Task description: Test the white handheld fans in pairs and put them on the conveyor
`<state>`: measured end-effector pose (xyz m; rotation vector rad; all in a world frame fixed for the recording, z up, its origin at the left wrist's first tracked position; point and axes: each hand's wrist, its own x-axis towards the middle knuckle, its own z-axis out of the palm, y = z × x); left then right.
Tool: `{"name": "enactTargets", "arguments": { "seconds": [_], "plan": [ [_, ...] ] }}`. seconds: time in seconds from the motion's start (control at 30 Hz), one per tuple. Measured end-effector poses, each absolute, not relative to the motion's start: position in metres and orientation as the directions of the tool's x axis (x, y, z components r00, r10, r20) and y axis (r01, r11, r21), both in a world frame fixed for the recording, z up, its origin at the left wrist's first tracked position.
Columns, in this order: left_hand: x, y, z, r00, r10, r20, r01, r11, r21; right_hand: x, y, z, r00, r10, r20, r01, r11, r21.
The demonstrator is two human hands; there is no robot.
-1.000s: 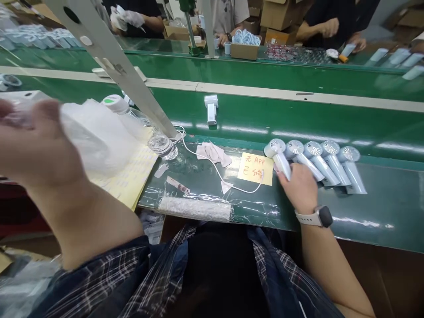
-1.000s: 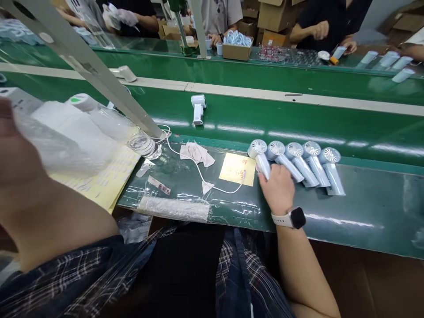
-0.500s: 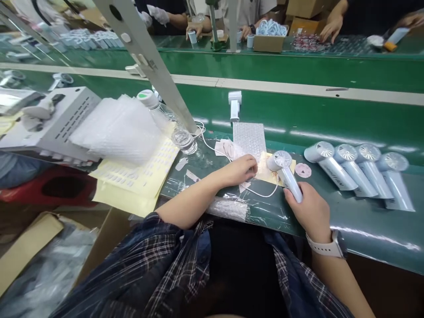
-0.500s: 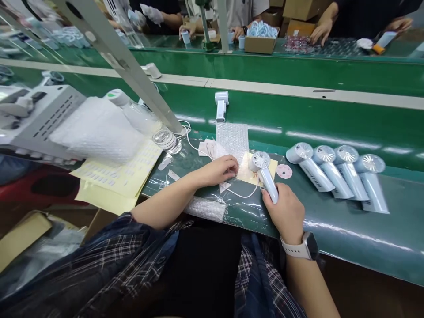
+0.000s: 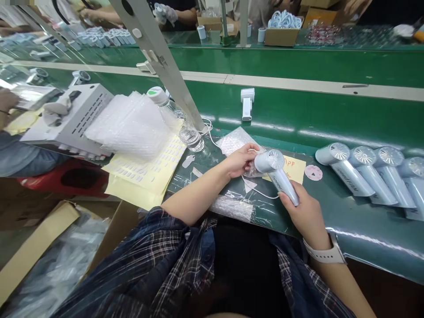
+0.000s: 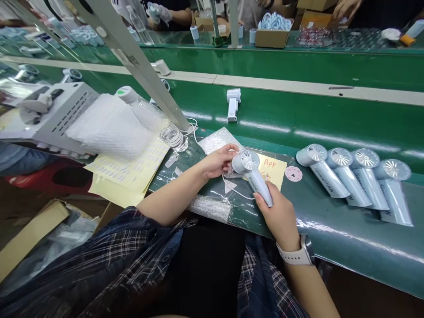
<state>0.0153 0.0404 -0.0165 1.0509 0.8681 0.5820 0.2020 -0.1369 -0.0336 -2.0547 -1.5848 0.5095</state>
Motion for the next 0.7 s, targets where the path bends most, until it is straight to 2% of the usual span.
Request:
{"name": "enactTargets", "arguments": {
  "seconds": [0.1, 0.13, 0.2, 0.23, 0.3, 0.37, 0.47, 0.57, 0.63, 0.7],
  "plan": [
    [0.009, 0.045, -0.008, 0.511, 0.802, -0.310, -0.033, 0.379, 0.925, 0.196, -0.133, -0.035, 0.181, 0.983, 0.031, 0.877, -0.148, -0.458],
    [0.007, 0.042, -0.004, 0.498, 0.825, -0.268, -0.009, 0.314, 0.949, 0.193, -0.134, -0.035, 0.154, 0.986, 0.061, 0.909, -0.118, -0.400],
    [0.005, 0.031, 0.006, 0.501, 0.860, -0.093, 0.149, 0.020, 0.989, 0.190, -0.136, -0.031, 0.103, 0.984, 0.144, 0.959, -0.060, -0.277],
    [0.004, 0.024, 0.011, 0.533, 0.846, 0.017, 0.258, -0.182, 0.949, 0.189, -0.138, -0.028, 0.073, 0.980, 0.183, 0.976, -0.032, -0.217],
    [0.000, 0.011, 0.022, 0.636, 0.752, 0.172, 0.416, -0.521, 0.745, 0.190, -0.141, -0.017, 0.013, 0.969, 0.248, 0.993, 0.016, -0.114],
    [-0.003, 0.004, 0.033, 0.688, 0.692, 0.217, 0.466, -0.651, 0.600, 0.191, -0.145, -0.003, -0.011, 0.952, 0.306, 0.997, 0.032, -0.066],
    [-0.004, 0.006, 0.042, 0.679, 0.696, 0.234, 0.511, -0.677, 0.531, 0.189, -0.146, 0.011, 0.047, 0.925, 0.378, 0.998, -0.025, -0.064],
    [0.001, 0.009, 0.042, 0.712, 0.662, 0.237, 0.519, -0.722, 0.457, 0.183, -0.144, 0.014, -0.029, 0.948, 0.317, 0.992, 0.067, -0.111],
    [0.002, 0.007, 0.042, 0.747, 0.614, 0.253, 0.508, -0.774, 0.379, 0.185, -0.140, 0.014, -0.011, 0.959, 0.283, 0.972, 0.076, -0.221],
    [0.002, 0.002, 0.045, 0.770, 0.560, 0.306, 0.472, -0.822, 0.319, 0.193, -0.135, 0.017, 0.203, 0.947, 0.249, 0.899, -0.079, -0.431]
  ]
}}
